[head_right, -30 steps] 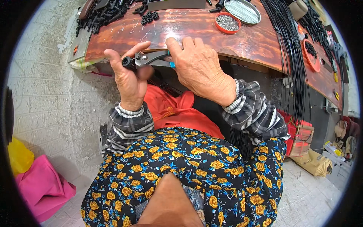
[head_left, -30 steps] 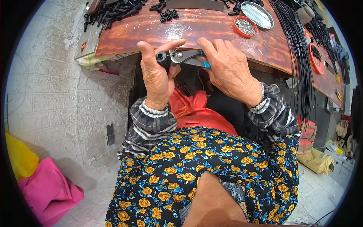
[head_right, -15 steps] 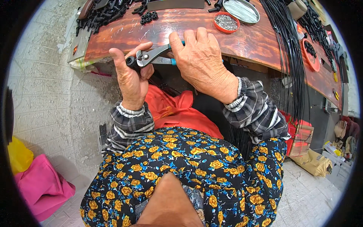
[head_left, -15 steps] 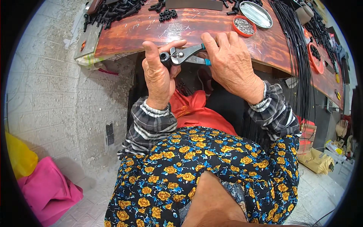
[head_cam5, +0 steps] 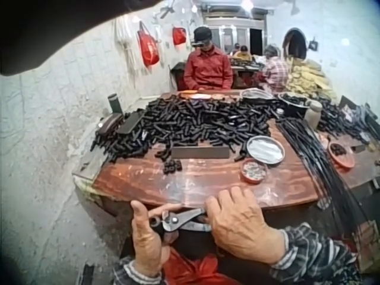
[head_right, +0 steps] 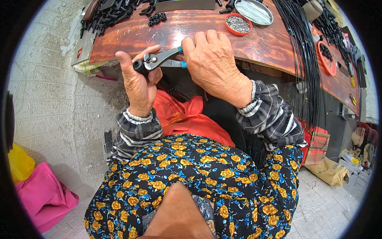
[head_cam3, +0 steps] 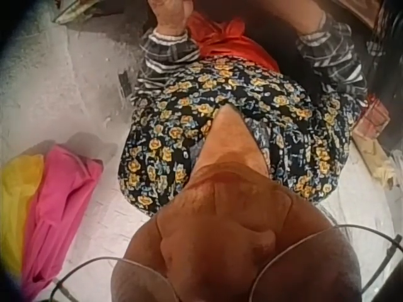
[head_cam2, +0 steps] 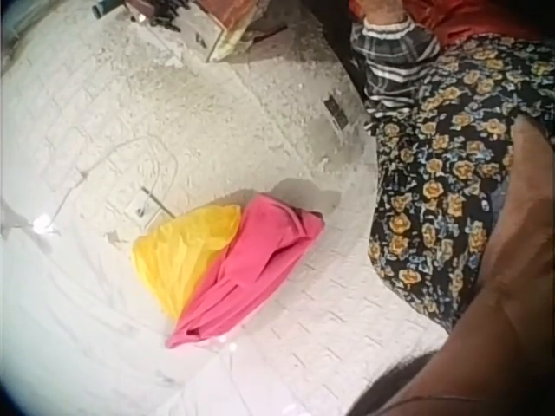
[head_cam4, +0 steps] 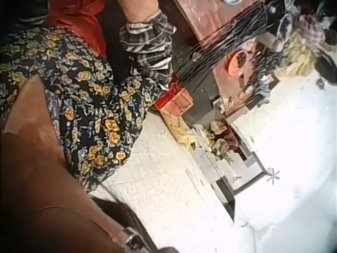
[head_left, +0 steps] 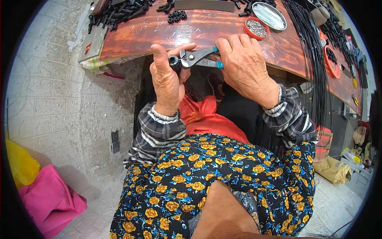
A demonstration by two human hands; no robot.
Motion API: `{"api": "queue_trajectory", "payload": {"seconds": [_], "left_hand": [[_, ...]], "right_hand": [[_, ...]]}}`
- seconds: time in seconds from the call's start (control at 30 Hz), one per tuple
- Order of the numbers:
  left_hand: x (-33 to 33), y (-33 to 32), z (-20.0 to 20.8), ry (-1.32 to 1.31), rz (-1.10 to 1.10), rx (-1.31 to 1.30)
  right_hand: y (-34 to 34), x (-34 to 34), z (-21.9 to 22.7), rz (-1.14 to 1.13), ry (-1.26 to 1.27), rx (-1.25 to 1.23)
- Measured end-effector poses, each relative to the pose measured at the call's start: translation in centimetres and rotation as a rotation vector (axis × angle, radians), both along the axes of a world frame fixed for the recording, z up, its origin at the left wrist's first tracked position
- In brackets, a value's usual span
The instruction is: Assembling and organizing multiple black wires into wiring harnesses at a workbench.
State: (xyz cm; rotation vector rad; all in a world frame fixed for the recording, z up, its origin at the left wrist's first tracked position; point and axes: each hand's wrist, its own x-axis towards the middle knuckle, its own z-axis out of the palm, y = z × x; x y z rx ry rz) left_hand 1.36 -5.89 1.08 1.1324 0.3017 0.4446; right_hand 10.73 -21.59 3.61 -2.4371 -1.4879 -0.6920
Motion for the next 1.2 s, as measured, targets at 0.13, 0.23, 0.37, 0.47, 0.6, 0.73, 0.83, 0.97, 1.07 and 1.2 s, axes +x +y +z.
{"api": "queue_trajectory", "payload": {"seconds": [0.13,0.23,0.37,0.47,0.6,0.73,0.83,0.97,1.07,1.2], "left_hand": [[0.3,-0.4,0.3,0.002,0.014,-0.017],[0.2,-0.5,0.2,0.007,0.024,0.004],[0.1,-0.4,0.0,0.0,0.018,-0.005],[0.3,-0.3,-0.1,0.017,0.018,-0.008],[0.3,-0.5,0.3,0.015,0.04,0.0],[0.3,-0.2,-0.1,0.007,0.007,-0.003],[0.3,-0.1,-0.3,0.004,-0.002,-0.004],[0.2,-0.1,-0.2,0.009,-0.001,0.023],[0.3,-0.4,0.0,0.012,0.036,-0.001],[0.3,-0.3,-0.1,0.016,0.017,0.016]], "right_hand": [[-0.1,0.1,-0.1,-0.002,-0.008,0.007],[-0.2,0.2,-0.2,-0.01,-0.018,-0.028],[-0.4,0.3,-0.2,0.022,0.028,-0.035],[-0.5,0.4,-0.7,0.036,0.088,-0.024],[-0.3,0.6,-0.9,0.081,0.182,-0.023],[-0.3,0.9,-1.0,0.126,0.2,-0.007],[-0.2,0.8,-1.1,0.151,0.26,-0.031],[-0.2,0.6,-0.5,0.119,0.302,-0.039],[-0.2,0.7,-0.6,0.115,0.257,-0.023],[-0.2,0.6,-0.5,0.088,0.238,-0.026]]}}
